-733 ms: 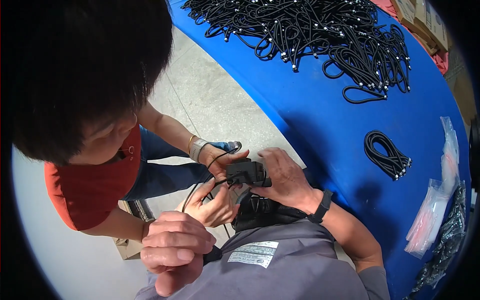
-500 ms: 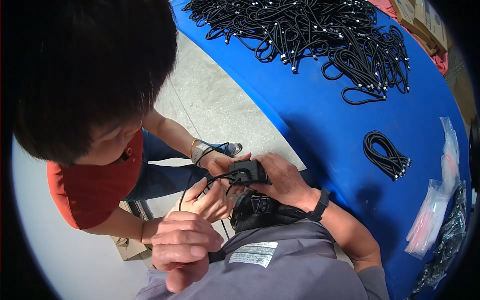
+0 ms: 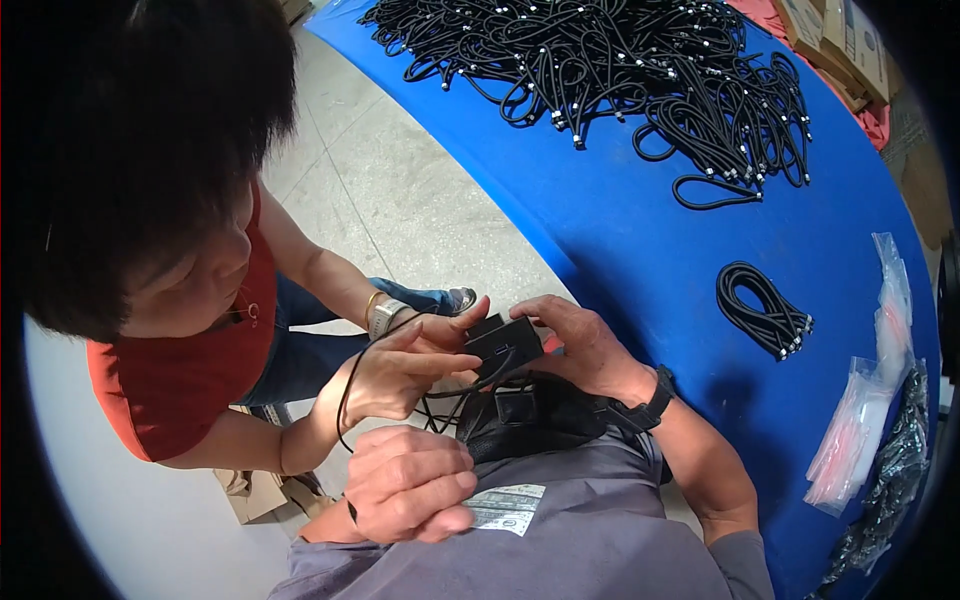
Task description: The person gathers several black elastic cords into a bundle, winds them into a coil, and slides the bundle into a clear plastic bag. They then repeat the process, gathering and bagging a second bundle of cords on the blue table.
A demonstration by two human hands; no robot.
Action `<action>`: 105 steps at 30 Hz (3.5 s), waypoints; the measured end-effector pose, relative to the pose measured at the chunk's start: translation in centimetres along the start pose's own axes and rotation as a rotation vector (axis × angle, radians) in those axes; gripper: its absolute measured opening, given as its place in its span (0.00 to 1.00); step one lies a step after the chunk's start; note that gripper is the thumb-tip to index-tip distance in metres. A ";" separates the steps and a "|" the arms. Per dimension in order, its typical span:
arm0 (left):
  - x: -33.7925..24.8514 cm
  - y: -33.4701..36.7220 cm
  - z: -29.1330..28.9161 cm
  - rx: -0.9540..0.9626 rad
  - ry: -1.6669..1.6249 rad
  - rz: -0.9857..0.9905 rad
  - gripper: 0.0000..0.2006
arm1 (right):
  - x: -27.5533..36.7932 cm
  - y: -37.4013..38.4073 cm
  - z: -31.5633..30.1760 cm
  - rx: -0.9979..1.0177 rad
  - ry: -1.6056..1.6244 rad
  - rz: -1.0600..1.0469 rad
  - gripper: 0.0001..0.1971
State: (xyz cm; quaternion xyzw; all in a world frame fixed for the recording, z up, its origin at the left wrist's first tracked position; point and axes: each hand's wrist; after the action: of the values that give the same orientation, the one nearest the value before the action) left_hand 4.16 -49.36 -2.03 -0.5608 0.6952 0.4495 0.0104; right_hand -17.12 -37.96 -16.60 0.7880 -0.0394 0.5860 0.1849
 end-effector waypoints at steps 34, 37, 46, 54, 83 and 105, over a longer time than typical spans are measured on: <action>0.8 1.1 2.5 0.166 0.222 0.090 0.11 | 2.6 -0.7 -3.1 -0.083 -0.109 -0.142 0.25; 0.9 1.0 2.7 0.153 0.203 0.093 0.11 | 2.7 -0.8 -3.0 -0.100 -0.115 -0.154 0.25; 0.3 1.6 1.8 0.274 0.249 0.043 0.08 | 2.4 -0.9 -2.7 -0.120 -0.105 -0.149 0.26; 0.7 0.8 2.6 0.194 0.254 0.096 0.12 | 2.2 -0.9 -2.8 -0.104 -0.105 -0.142 0.27; 0.7 1.5 1.7 0.230 0.177 0.125 0.13 | 1.6 -1.1 -2.7 -0.104 -0.100 -0.108 0.29; 0.6 2.6 0.8 0.229 0.140 0.093 0.11 | 1.5 -1.4 -2.3 -0.093 -0.083 -0.109 0.27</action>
State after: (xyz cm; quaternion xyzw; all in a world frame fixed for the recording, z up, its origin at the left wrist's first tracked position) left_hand 1.48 -49.41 -1.23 -0.5531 0.7662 0.3270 0.0048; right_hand -18.33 -35.66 -14.95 0.8031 -0.0311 0.5395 0.2511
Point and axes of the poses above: each hand's wrist, its own y-axis towards the middle knuckle, its own z-axis out of the palm, x = y × z, and after that the axes turned 3 degrees about y, right-handed
